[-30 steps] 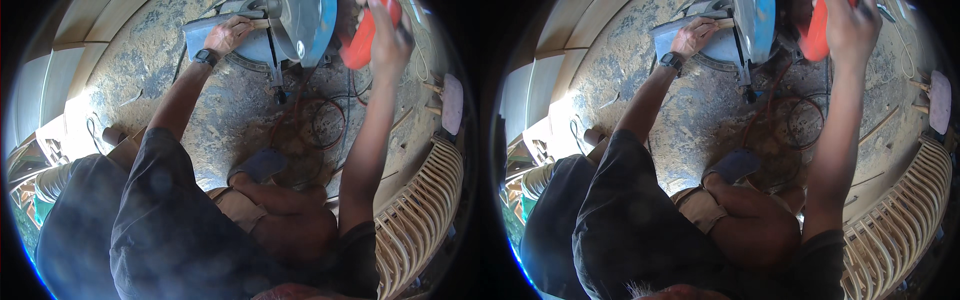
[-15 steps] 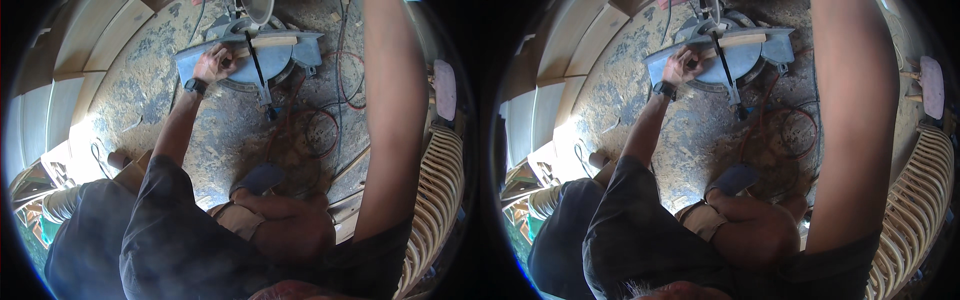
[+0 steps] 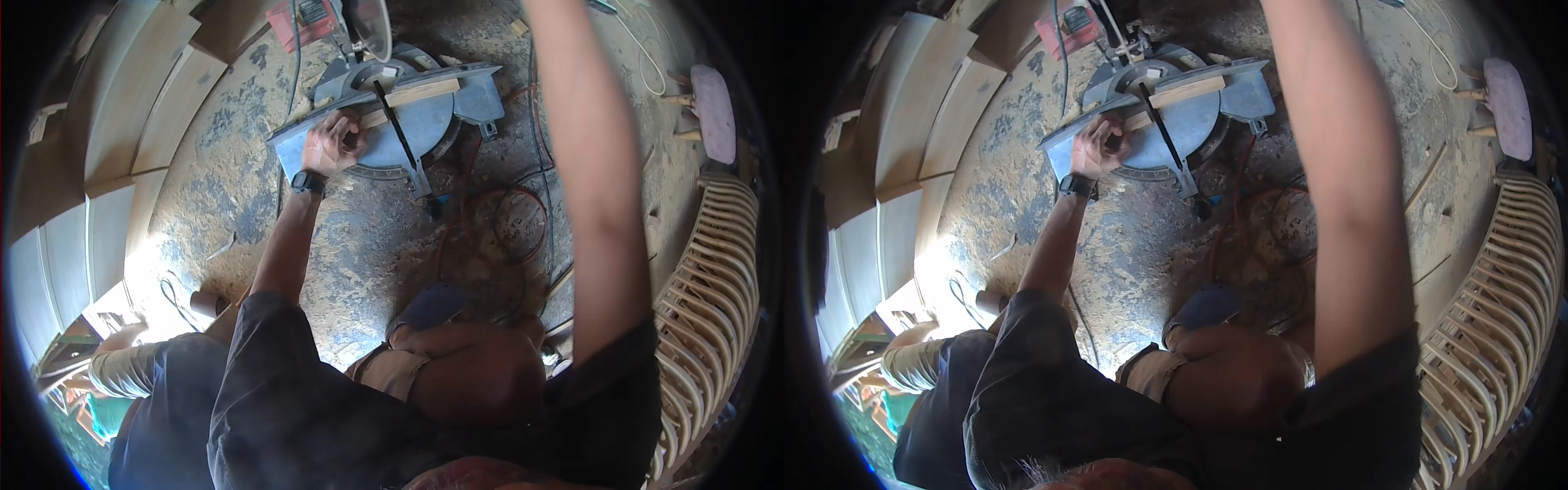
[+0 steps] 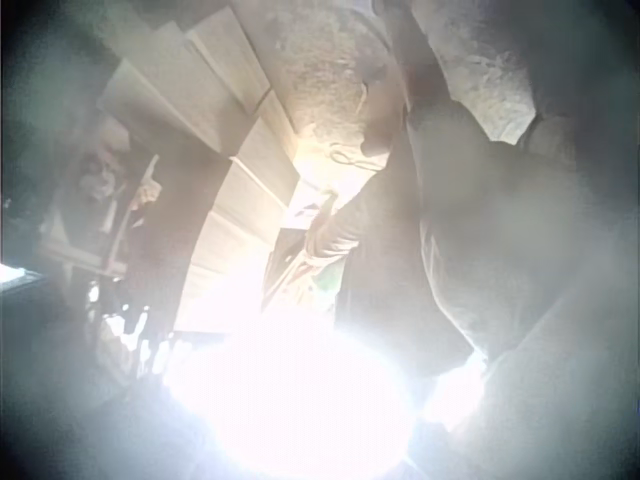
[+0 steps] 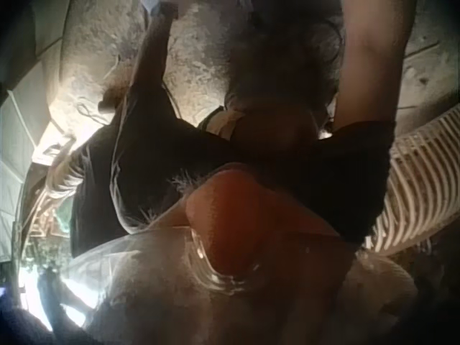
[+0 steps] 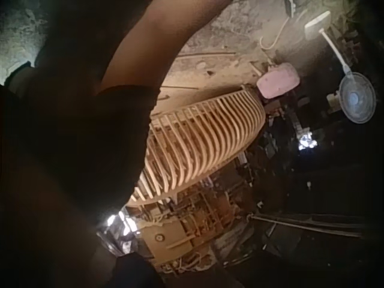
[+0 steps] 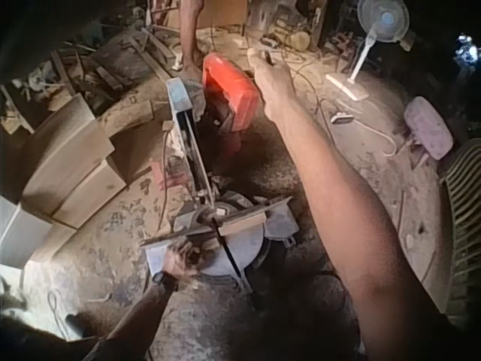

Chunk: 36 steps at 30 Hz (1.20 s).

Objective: The person constructs a wooden chair by measuring a small wooden piece with a square, cutting the piece with a miter saw, and hammering the cut piece into place on the chair frame.

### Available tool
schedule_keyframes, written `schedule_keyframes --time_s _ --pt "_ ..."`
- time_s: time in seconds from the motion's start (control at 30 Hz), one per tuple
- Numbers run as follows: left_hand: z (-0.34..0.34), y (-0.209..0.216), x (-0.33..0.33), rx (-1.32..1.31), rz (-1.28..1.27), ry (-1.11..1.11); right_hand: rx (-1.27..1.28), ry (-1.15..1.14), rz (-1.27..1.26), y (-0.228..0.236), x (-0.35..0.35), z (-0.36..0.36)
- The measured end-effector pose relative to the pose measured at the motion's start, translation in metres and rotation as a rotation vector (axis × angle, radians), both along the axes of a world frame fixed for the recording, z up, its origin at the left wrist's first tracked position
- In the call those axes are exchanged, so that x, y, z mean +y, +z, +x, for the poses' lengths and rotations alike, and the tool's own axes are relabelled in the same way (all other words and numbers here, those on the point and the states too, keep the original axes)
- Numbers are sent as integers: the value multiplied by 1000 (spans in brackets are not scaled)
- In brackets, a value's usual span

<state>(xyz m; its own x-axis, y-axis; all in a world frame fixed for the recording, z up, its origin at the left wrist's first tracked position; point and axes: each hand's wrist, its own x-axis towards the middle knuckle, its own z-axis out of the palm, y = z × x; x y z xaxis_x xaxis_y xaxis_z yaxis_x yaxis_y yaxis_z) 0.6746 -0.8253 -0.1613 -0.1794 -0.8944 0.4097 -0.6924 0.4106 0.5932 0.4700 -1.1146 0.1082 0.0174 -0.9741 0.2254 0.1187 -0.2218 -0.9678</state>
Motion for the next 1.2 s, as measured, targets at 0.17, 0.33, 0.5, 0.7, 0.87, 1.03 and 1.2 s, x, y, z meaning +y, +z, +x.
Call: schedule_keyframes --time_s 0.17,0.33,0.5,0.7,0.87,1.03,1.2 --pt "2 0 -1 12 -12 16 -101 -583 -97 -158 116 -77" --pt "-5 -1 -4 32 -41 -4 263 -369 101 -253 208 -78" --pt "-6 2 -3 15 -3 6 334 -263 108 -268 226 -69" --pt "-9 4 -4 3 -12 18 605 -61 92 -262 235 -90" --pt "-10 4 -3 13 77 10 675 -314 -90 -258 292 -151" --pt "-11 11 -5 34 -30 -14 459 -573 259 -256 411 -255" --pt "-10 -1 -5 -33 52 19 898 -882 442 -242 522 -351"
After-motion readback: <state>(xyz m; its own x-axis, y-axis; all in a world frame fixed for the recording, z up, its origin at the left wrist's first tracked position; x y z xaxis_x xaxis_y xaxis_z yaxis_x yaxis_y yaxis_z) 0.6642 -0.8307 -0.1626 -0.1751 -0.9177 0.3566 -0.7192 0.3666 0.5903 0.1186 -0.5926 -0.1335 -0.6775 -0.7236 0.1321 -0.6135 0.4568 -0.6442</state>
